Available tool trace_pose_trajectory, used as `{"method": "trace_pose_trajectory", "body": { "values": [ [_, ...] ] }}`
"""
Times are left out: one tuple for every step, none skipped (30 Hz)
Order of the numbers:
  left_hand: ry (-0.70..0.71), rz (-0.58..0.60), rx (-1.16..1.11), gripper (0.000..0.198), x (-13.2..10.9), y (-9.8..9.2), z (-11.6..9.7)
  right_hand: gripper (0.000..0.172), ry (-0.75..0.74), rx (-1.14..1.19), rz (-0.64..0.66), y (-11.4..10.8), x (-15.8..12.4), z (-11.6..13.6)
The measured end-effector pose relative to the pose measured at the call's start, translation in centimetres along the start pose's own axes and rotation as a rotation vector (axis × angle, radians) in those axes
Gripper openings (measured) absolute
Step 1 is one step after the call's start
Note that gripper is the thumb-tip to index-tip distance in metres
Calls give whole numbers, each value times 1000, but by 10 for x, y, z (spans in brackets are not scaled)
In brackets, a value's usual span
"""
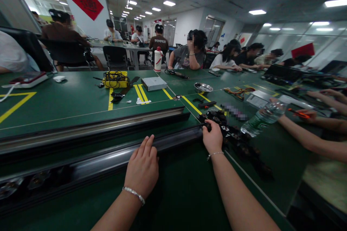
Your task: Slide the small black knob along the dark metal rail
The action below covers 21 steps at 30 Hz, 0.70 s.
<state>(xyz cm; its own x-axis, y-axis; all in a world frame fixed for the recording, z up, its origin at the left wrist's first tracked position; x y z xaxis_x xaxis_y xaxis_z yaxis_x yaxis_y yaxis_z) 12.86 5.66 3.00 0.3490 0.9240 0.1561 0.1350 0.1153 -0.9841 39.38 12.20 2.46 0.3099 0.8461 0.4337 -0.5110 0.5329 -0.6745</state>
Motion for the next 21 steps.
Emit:
{"method": "trace_pose_trajectory", "body": {
  "values": [
    [-1, -4, -6, 16, 0, 0, 0, 29, -4, 3, -3, 0, 0, -1],
    [-1, -8, -10, 16, 0, 0, 0, 29, -7, 7, -7, -1, 0, -1],
    [-1, -12, -13, 16, 0, 0, 0, 30, -7, 8, -9, -1, 0, -2],
    [-1, -13, -13, 16, 0, 0, 1, 30, -4, 8, -9, -1, 0, -2],
    [0, -13, -11, 16, 0, 0, 1, 31, 1, 7, -8, -1, 0, -3],
    [1, -11, -7, 17, 0, 0, 0, 31, 6, 4, -7, -1, 0, -3],
    [1, -8, -3, 17, 0, 1, 0, 31, 9, 1, -5, -1, 0, -3],
    [0, -4, 1, 17, 0, 1, 0, 30, 9, -2, -5, -2, 0, -3],
    [-1, -2, 2, 17, 0, 1, 0, 29, 4, -3, -5, -2, 0, -3],
    [-2, -3, 1, 17, 0, 0, 0, 29, -4, -4, -7, -2, 0, -3],
    [-3, -4, -2, 17, 0, 0, 0, 28, -12, -4, -11, -2, 0, -3],
    [-4, -7, -5, 16, 0, 0, 0, 28, -18, -4, -16, -2, 0, -3],
    [-5, -8, -8, 16, 0, 0, 0, 28, -21, -6, -20, -2, 0, -3],
    [-5, -6, -8, 15, 0, 0, 0, 27, -22, -9, -24, -2, 0, -4],
    [-5, -3, -6, 15, 0, 0, 0, 27, -23, -12, -27, -2, 0, -4],
    [-6, -1, -4, 15, 0, 0, 0, 26, -25, -15, -31, -2, 0, -5],
    [-6, -1, -2, 16, 0, 0, 0, 26, -31, -18, -34, -2, 0, -5],
    [-5, -2, 0, 16, 0, 0, 0, 25, -38, -20, -38, -3, 0, -5],
    [-5, -3, 1, 16, 0, 0, 0, 25, -43, -22, -43, -3, 0, -5],
    [-5, -3, 2, 16, 0, 1, 0, 24, -44, -23, -49, -4, 0, -5],
    [-6, 0, 4, 17, 0, 1, 0, 23, -42, -25, -54, -4, 0, -5]
  ]
}}
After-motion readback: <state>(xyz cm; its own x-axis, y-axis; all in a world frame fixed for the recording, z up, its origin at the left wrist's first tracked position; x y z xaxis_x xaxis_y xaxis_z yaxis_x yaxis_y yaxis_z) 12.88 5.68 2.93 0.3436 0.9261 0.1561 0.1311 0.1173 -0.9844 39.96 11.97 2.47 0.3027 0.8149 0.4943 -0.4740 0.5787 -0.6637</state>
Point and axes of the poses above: each hand's wrist, its own x-axis towards the middle knuckle, its own y-axis out of the palm, z = x × y, the point moved 6 cm from there along x, towards the middle knuckle, and after that the axes turned 12 degrees about z, right-handed, at the moved point
